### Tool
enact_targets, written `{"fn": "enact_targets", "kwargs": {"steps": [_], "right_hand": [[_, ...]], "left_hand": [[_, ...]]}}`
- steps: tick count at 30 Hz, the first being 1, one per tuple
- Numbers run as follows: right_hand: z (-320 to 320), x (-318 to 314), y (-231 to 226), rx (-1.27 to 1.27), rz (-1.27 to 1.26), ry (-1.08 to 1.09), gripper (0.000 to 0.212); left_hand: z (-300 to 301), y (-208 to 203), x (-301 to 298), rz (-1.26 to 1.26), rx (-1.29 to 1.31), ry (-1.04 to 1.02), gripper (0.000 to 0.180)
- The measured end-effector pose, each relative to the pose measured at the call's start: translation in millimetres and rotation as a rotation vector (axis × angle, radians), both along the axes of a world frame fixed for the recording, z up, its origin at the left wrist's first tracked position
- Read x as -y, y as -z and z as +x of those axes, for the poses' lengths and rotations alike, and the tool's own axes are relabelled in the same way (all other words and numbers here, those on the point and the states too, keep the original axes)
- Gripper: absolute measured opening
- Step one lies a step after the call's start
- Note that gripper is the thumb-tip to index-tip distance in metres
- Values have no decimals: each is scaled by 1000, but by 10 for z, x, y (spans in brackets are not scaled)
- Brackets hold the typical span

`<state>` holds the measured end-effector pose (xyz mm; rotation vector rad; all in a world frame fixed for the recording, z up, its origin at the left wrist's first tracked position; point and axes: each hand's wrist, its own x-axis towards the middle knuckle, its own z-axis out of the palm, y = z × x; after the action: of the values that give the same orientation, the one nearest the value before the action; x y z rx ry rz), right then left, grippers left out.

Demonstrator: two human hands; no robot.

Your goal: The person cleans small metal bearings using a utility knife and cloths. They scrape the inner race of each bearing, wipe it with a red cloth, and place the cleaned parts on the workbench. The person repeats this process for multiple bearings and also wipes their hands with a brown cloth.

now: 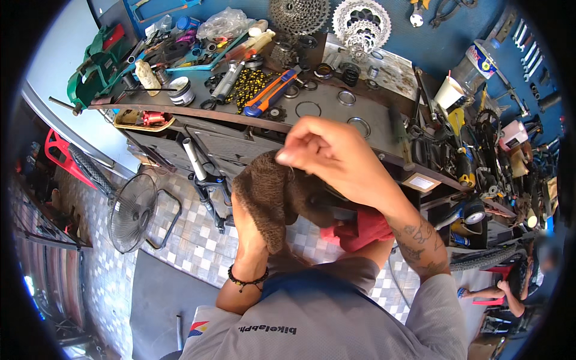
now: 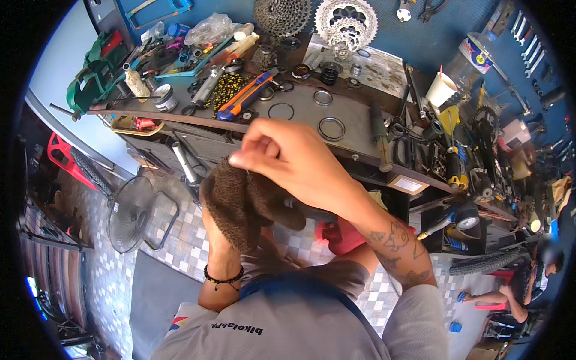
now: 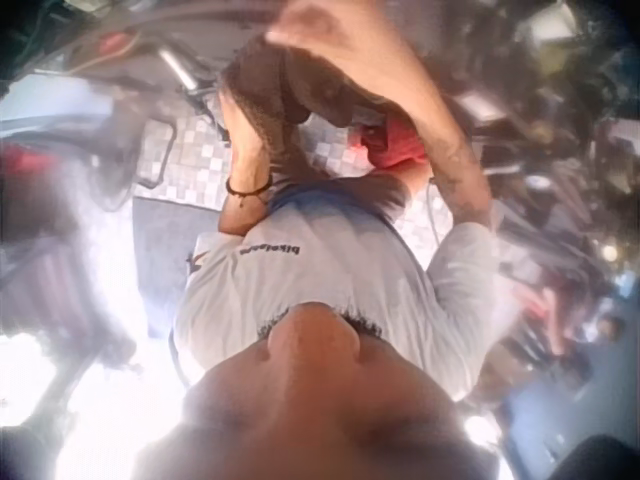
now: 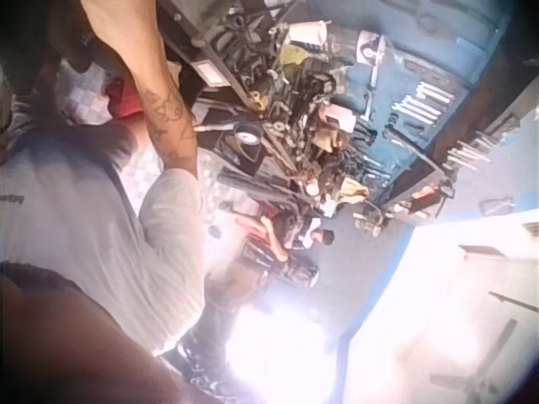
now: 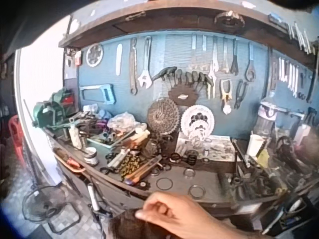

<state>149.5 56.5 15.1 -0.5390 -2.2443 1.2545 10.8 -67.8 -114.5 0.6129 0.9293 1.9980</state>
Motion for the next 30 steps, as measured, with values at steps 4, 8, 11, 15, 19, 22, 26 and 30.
{"fn": "enact_targets", "kwargs": {"steps": [4,8,11,15,19,22,26,30], "right_hand": [[146,58,506,-204,128,18,49],[370,97,1018,166,-42,-168,54],[569,90,1288,48,-214,-190,49],[850,154,1511,-130,-706,-162,27],[940,217,1650,-91,-711,137,26],[786,384,1781,129,-899,-147,44],[385,720,2014,-99,-805,72,52],[349,671,2021,-372,-902,179,50]], "left_hand": [[-134,117,140,94,91,130,43],[-278,398,286,151,346,171,45],[-463,584,310,113,259,129,45],[-627,636,393,19,-11,57,45],[-593,455,339,-266,-867,-68,44],[-373,291,242,-317,-1192,-178,43],[-113,243,163,-282,-959,-143,49],[-87,400,57,-194,-549,-137,48]]}}
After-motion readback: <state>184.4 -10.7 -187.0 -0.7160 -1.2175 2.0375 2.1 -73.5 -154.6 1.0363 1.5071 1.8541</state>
